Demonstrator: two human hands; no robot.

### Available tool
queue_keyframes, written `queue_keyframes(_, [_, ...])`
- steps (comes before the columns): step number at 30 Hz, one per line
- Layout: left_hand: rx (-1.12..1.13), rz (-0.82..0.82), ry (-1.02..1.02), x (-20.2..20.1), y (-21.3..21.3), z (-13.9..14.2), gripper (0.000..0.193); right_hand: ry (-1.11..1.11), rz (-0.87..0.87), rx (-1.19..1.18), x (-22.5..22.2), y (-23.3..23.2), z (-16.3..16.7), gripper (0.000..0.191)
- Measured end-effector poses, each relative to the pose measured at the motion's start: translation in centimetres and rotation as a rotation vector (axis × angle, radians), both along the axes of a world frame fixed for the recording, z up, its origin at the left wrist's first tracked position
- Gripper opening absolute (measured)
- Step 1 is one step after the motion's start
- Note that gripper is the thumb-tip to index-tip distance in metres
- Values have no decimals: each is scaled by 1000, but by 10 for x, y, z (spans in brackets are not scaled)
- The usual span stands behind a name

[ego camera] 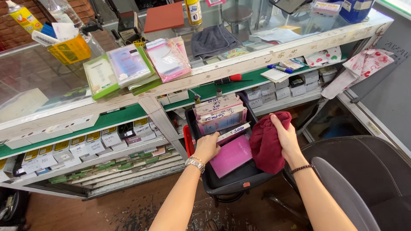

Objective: The person wipes packaged phone accessory boxes and a black plastic tray with a red cloth, then stacks the cleaned packages on the glass display counter. They then move to another shelf and wipe more packaged accessory boxes with a gray cloth, placing each back on the shelf.

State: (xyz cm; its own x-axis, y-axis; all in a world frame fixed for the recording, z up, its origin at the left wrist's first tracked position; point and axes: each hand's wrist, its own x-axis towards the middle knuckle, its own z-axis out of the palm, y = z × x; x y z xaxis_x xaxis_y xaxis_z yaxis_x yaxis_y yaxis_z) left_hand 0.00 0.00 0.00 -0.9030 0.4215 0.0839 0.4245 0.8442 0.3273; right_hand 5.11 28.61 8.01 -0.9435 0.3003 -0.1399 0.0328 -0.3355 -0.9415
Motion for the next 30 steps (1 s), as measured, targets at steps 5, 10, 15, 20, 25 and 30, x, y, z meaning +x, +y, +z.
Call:
queue_keyframes(5, [413,162,-232,42,5,69,31,233,62,563,28,-56,28,38])
queue_keyframes(10, [488,170,62,64,17,77,12,755,203,1143,37,-118,51,57])
queue_keyframes(15, [770,226,-82,78,-11,74,26,604,16,1239,-11,-94,64,47])
queue_keyframes(20, [1293,420,-613,63,-28,54,32,317,-119,619,-17,-96,71,31])
queue_keyframes(25, [1690,234,-667,52,-19,38,30,847,125,1224,29,-152,52,69])
queue_keyframes(30, [1537,277,-694,68,-29,62,34,421,7,756,-20,-107,55,48])
